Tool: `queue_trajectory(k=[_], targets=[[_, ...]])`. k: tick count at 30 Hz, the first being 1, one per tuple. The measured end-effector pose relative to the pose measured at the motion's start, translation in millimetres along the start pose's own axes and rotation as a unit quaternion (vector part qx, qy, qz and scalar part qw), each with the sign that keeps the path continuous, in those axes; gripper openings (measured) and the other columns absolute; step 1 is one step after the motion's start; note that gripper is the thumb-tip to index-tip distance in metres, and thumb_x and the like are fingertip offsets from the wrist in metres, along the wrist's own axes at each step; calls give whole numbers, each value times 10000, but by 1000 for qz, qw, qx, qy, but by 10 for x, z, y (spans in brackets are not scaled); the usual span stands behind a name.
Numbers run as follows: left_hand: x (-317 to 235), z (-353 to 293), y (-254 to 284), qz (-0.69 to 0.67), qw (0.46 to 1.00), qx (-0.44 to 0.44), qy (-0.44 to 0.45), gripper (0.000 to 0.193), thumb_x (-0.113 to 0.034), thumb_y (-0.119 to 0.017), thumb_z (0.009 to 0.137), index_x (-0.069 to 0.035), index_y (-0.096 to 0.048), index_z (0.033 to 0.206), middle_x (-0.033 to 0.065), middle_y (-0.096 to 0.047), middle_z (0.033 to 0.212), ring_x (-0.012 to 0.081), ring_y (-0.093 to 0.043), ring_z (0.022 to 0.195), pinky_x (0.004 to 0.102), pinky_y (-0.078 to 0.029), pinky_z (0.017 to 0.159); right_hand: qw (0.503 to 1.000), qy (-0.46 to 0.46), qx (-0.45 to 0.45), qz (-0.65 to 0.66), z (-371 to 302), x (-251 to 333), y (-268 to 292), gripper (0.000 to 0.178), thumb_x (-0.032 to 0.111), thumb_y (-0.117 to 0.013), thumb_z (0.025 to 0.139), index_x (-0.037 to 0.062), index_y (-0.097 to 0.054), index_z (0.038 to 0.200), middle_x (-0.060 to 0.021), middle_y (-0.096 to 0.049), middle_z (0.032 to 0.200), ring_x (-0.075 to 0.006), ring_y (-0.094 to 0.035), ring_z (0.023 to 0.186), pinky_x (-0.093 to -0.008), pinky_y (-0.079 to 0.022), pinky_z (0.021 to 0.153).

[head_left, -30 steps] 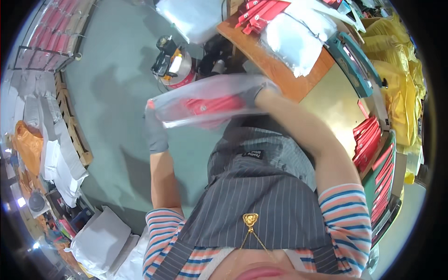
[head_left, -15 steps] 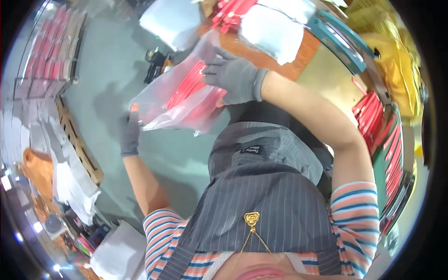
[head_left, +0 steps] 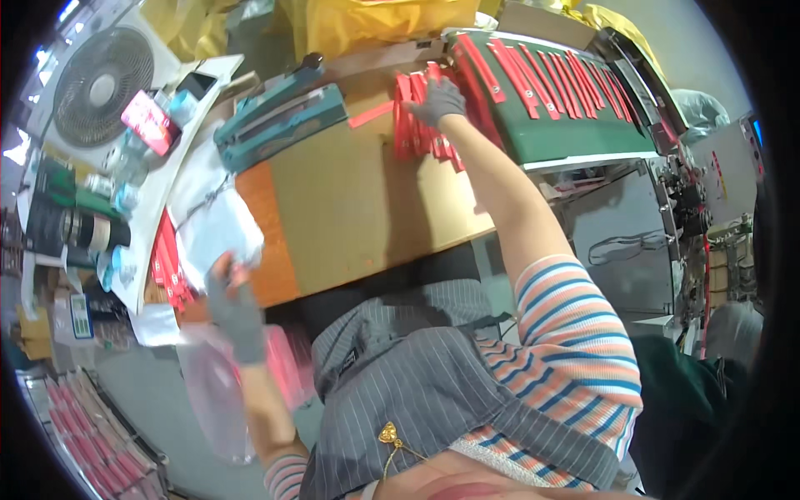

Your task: Packaging bundles of red plastic items into clear plastic bags on a factory production floor.

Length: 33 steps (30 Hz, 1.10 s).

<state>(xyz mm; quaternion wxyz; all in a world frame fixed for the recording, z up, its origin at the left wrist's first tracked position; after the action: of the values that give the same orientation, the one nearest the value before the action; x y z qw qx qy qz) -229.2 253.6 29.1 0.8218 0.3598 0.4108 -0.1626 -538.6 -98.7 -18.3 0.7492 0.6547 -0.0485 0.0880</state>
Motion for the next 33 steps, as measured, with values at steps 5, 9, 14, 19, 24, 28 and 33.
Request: queue_trajectory(k=[5, 9, 14, 19, 24, 28, 33], targets=[[-463, 685, -2064, 34, 961, 194, -194, 290, -230, -619, 864, -3, -600, 1043, 183, -625, 982, 337, -601, 907, 356, -470, 807, 966, -150, 68, 201, 335, -1113, -527, 885, 654, -571, 740, -27, -432, 1289, -301, -520, 1215, -373, -505, 1174, -412, -357, 1015], [-6, 1104, -3264, 112, 935, 107, -318, 460, -382, -581, 873, 14, -569, 1106, 227, -603, 1037, 363, -565, 998, 401, -454, 848, 978, -74, 109, 161, 159, -451, -247, 702, 568, -611, 737, -18, -545, 1119, -270, -574, 1124, -355, -604, 1005, -401, -463, 883], [36, 969, -3685, 195, 959, 149, -144, 675, -569, -458, 867, 54, -532, 1115, 230, -594, 980, 383, -570, 945, 461, -446, 831, 841, -124, 128, 510, -114, -162, -369, 639, 430, -669, 746, -12, -526, 1184, -265, -578, 1097, -350, -568, 1042, -396, -438, 915], [-45, 681, -3430, 65, 980, 185, 36, 601, -508, -476, 883, 43, -522, 1118, 276, -578, 1054, 436, -551, 990, 454, -446, 853, 754, -137, 119, 632, -461, -9, -305, 401, 185, -618, 854, 34, -534, 1216, -128, -581, 1097, -196, -557, 988, -319, -453, 843], [74, 538, -2907, 93, 980, 158, -80, 550, -460, -540, 861, 33, -578, 1104, 217, -580, 1135, 355, -529, 1072, 410, -409, 931, 837, -47, -56, 543, -931, -576, -440, 402, 220, -619, 878, -8, -534, 1197, -115, -565, 1164, -180, -537, 1006, -314, -438, 874], [368, 393, -2757, 92, 978, 89, -162, 508, -454, -573, 839, 5, -616, 1051, 192, -574, 1154, 338, -515, 1094, 431, -359, 977, 919, 59, -159, 355, -1512, -729, -513, 410, 216, -591, 877, -17, -505, 1204, -208, -503, 1239, -332, -478, 1175, -374, -368, 995], [367, 384, -2729, 104, 975, 85, -175, 505, -445, -594, 832, -7, -606, 1083, 195, -567, 1180, 341, -505, 1126, 413, -376, 981, 922, 54, -198, 329, -1889, -626, -431, 481, 245, -612, 856, -30, -476, 1226, -244, -445, 1293, -377, -441, 1197, -417, -354, 1007]])
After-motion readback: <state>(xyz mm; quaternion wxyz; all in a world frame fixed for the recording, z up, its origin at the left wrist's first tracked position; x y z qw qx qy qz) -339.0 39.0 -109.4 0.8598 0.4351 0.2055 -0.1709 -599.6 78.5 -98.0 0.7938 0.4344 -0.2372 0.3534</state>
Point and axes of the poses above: each hand's wrist, its own z-axis towards the middle knuckle, its own y-axis out of the back of the hand, x = y × z, the point moved 1 cm from there along z, towards the middle knuckle
